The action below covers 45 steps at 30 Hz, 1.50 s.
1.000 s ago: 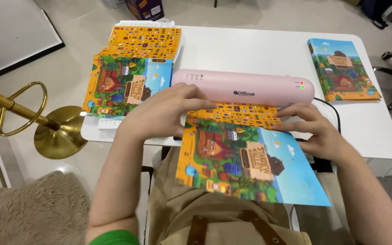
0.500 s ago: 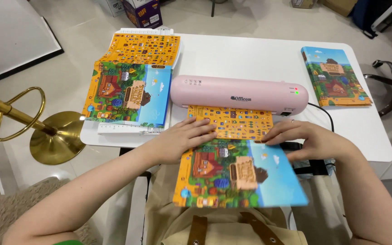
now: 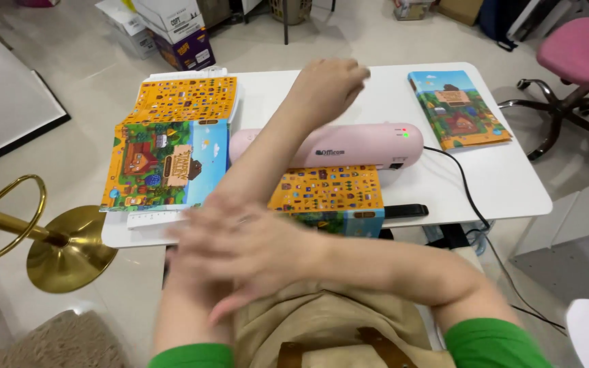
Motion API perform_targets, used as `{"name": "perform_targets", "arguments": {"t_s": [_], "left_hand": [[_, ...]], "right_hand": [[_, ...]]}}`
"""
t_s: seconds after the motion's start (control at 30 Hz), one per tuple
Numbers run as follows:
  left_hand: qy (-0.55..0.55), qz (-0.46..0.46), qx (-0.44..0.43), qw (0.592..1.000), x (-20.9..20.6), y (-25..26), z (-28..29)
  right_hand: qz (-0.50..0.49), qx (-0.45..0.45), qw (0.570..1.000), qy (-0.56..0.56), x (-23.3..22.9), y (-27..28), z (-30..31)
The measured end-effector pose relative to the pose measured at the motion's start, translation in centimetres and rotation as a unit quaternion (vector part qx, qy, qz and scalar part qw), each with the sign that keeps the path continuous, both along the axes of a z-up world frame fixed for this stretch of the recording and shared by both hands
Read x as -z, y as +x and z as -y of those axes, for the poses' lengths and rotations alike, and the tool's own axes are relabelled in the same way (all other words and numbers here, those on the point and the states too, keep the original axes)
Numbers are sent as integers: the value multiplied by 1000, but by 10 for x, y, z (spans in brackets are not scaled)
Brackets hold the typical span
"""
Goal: Laminating printed guidebook covers using a portable laminating machine on a desk.
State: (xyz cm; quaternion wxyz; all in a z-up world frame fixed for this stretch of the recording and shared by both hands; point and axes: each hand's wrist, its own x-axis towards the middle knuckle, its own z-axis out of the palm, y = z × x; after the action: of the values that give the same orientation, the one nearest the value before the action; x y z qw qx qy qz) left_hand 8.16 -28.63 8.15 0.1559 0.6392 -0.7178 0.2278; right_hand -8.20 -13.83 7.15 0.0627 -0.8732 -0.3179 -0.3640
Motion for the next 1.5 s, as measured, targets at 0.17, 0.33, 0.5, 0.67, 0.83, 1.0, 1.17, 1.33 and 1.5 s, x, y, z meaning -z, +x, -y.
{"name": "perform_targets", "arguments": {"t_s": [0.17, 0.33, 0.5, 0.67, 0.83, 1.0, 1.17, 1.33, 1.5], "left_hand": [[46, -101, -13, 994, 68, 47, 56], [57, -199, -78, 975, 79, 47, 47], [35, -181, -96, 978, 79, 51, 48], [30, -134, -98, 986, 67, 46, 36], [131, -172, -83, 973, -1, 15, -75], [137, -216, -100, 961, -12, -3, -164], [173, -200, -120, 957, 41, -11, -165], [163, -158, -123, 966, 51, -4, -155], [197, -165, -148, 955, 46, 6, -144]], "right_hand": [[-11, -75, 993, 89, 5, 27, -25], [96, -28, 983, 155, 16, 45, -30], [120, 2, 976, 182, 8, 44, -33], [87, -17, 971, 220, 11, 42, -18], [66, 90, 986, 126, -37, -1, 98], [-15, 253, 953, 163, 12, -18, 260], [-244, 322, 880, 249, -3, 13, 270], [-485, 372, 736, 292, -3, 43, 244], [-495, 388, 717, 301, -1, 44, 248]]}}
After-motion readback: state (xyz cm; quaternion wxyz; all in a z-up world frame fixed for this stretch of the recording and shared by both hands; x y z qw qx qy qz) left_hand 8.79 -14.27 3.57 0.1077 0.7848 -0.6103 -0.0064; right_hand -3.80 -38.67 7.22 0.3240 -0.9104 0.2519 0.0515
